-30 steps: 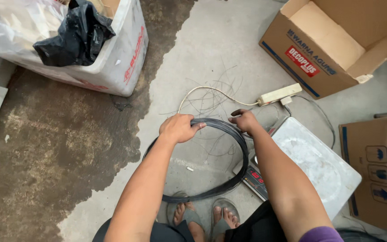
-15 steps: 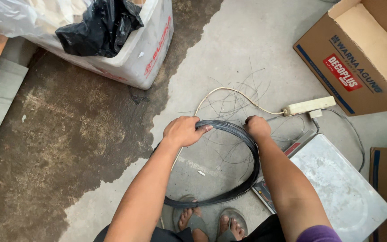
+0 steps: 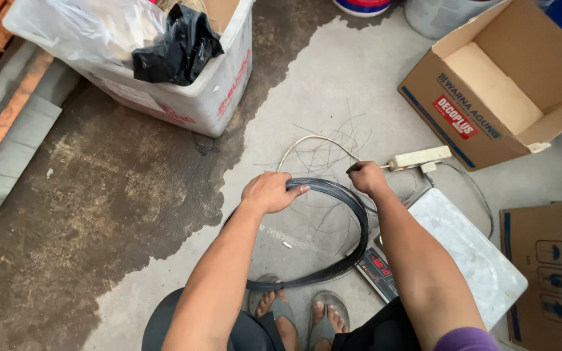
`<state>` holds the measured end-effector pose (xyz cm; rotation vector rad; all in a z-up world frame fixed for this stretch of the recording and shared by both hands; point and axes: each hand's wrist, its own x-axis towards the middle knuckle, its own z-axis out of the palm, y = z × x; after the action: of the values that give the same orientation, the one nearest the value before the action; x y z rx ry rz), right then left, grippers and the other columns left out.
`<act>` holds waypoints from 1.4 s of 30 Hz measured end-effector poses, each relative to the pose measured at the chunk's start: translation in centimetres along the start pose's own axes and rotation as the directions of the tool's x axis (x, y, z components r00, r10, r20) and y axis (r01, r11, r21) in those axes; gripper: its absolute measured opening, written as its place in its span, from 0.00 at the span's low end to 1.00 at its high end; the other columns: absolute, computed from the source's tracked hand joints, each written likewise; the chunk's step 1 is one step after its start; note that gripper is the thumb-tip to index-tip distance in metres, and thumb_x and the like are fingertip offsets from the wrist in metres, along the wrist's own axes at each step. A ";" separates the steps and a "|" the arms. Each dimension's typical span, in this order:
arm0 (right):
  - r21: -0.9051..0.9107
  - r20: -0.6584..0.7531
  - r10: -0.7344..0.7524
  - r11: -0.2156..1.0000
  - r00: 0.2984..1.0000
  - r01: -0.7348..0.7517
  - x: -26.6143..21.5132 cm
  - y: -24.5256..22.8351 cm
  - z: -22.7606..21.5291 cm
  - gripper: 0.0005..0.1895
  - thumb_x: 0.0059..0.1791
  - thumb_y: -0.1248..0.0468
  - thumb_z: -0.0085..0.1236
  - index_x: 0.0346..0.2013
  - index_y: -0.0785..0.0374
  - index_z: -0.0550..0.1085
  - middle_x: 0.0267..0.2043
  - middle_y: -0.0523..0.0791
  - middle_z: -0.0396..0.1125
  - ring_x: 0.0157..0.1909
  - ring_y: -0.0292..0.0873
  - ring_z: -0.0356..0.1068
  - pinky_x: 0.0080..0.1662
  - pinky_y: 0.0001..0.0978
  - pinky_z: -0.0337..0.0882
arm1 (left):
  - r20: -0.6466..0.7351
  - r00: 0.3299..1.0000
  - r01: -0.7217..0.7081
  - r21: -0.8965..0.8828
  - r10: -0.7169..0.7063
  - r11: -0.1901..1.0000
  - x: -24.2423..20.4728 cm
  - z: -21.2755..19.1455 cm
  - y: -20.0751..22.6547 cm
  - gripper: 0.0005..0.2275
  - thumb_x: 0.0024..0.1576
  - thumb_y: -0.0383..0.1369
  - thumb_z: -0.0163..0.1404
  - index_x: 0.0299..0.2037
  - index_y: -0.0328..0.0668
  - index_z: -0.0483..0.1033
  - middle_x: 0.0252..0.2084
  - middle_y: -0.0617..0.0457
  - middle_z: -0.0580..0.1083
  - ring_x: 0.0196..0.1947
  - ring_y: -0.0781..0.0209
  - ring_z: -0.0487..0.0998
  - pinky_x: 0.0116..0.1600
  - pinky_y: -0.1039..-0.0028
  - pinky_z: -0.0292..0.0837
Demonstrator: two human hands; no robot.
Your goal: The person sits on the floor and places a coil of black wire onto a digital scale. They repeatedly pick up the wire, untwist and separate strands, and place it back on the scale to check the weight.
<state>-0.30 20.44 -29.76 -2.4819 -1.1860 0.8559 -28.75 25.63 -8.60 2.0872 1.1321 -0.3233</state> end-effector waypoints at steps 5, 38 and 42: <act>0.307 -0.097 -0.007 0.951 0.995 0.037 -4.0 -3.0 -5.7 0.11 0.39 0.61 0.52 0.35 0.49 0.75 0.31 0.41 0.70 0.39 0.41 0.70 0.41 0.33 0.69 | 0.026 0.996 -0.092 0.056 0.091 0.994 -3.8 -0.3 3.4 0.23 0.49 0.55 0.38 0.34 0.44 0.73 0.35 0.45 0.73 0.45 0.48 0.72 0.47 0.62 0.67; 0.455 -0.483 -0.371 0.667 0.793 0.590 -15.4 -11.6 -15.5 0.09 0.41 0.73 0.53 0.32 0.58 0.76 0.24 0.47 0.69 0.26 0.39 0.69 0.32 0.28 0.70 | 0.162 0.942 -0.306 0.064 0.292 0.950 -9.2 3.4 8.1 0.24 0.46 0.57 0.41 0.32 0.44 0.74 0.33 0.45 0.73 0.45 0.49 0.73 0.46 0.63 0.68; 0.266 -0.567 -0.354 0.775 0.744 0.572 -15.8 -11.9 -15.6 0.10 0.42 0.69 0.53 0.31 0.49 0.76 0.22 0.39 0.69 0.28 0.37 0.70 0.35 0.27 0.69 | 0.158 0.943 -0.304 0.040 0.294 0.952 -10.3 2.3 8.9 0.22 0.47 0.55 0.41 0.31 0.43 0.74 0.30 0.45 0.73 0.42 0.48 0.73 0.44 0.64 0.68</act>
<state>-6.04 16.04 -5.62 -1.7490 -1.1994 0.2642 -27.24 14.52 -0.55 2.2110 0.7107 -0.3656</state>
